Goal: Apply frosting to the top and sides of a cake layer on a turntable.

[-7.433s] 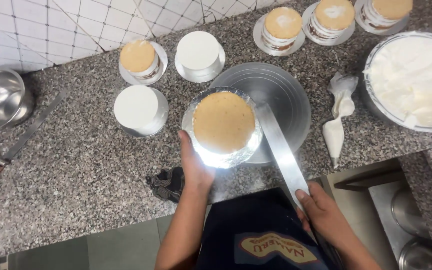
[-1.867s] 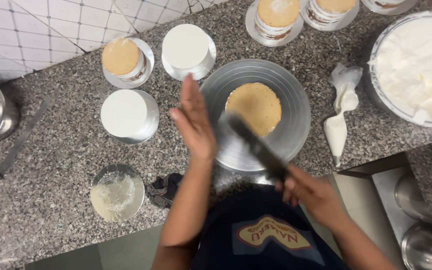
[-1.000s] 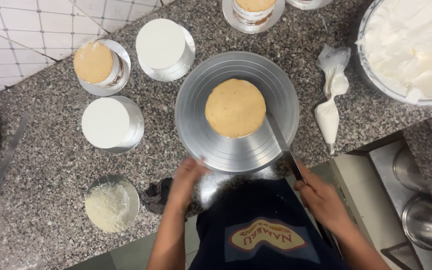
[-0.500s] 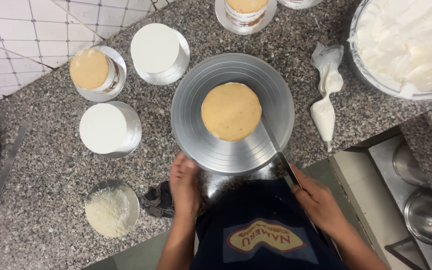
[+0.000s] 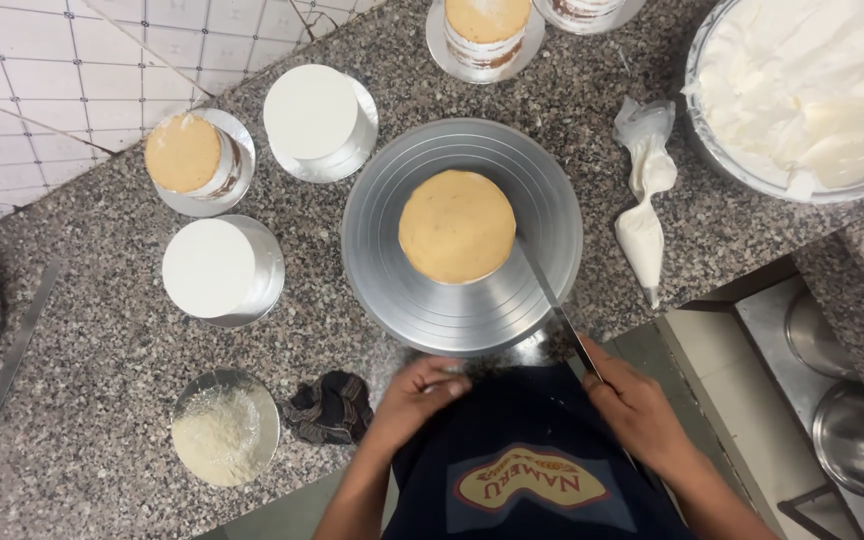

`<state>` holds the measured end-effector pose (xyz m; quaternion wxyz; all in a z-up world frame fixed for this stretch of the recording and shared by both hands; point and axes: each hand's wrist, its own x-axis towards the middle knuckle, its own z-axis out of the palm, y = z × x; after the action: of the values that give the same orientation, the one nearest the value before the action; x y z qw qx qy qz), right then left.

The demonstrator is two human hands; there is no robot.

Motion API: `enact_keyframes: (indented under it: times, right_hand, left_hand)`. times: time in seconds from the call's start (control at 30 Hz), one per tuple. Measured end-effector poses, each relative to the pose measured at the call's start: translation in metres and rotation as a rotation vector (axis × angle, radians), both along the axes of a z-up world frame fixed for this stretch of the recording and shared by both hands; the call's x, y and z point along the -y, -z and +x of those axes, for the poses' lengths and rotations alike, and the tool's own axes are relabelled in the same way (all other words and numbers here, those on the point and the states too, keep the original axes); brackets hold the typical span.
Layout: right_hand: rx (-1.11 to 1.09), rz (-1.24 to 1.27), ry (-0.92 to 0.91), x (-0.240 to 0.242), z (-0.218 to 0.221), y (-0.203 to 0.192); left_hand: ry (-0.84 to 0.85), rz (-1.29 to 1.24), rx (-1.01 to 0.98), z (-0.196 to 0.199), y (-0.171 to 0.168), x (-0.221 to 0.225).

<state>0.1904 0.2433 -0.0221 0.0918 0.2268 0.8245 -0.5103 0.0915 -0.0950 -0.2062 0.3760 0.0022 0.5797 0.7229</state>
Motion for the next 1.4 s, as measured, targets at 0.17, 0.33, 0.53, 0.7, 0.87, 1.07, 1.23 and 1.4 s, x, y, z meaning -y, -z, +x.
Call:
enact_keyframes:
  times: [0.17, 0.33, 0.53, 0.7, 0.87, 1.07, 1.23, 1.4]
  right_hand:
    - [0.018, 0.009, -0.006, 0.001, -0.003, -0.008]
    - [-0.045, 0.017, 0.003, -0.001, 0.01, -0.017]
    - [0.53, -0.571, 0.218, -0.015, 0.024, -0.032]
    - [0.464, -0.625, 0.041, -0.011, -0.002, 0.018]
    - [0.354, -0.723, 0.024, -0.004, -0.021, 0.035]
    - [0.282, -0.758, 0.006, -0.003, -0.016, 0.05]
    - [0.254, -0.765, -0.013, -0.003, -0.016, 0.048]
    - [0.245, -0.804, -0.012, -0.004, -0.011, 0.053]
  left_hand:
    - [-0.053, -0.149, 0.014, -0.039, -0.125, -0.043]
    - [-0.41, -0.048, 0.038, -0.057, -0.103, -0.026]
    - [-0.371, 0.02, -0.056, -0.058, -0.099, -0.025]
    - [-0.365, 0.08, -0.038, -0.063, -0.114, -0.027]
    - [-0.352, 0.049, -0.029, -0.065, -0.12, -0.027]
    - [-0.343, 0.051, -0.035, -0.064, -0.122, -0.027]
    - [-0.334, 0.017, -0.036, -0.062, -0.117, -0.024]
    - [-0.339, 0.04, -0.01, -0.061, -0.113, -0.022]
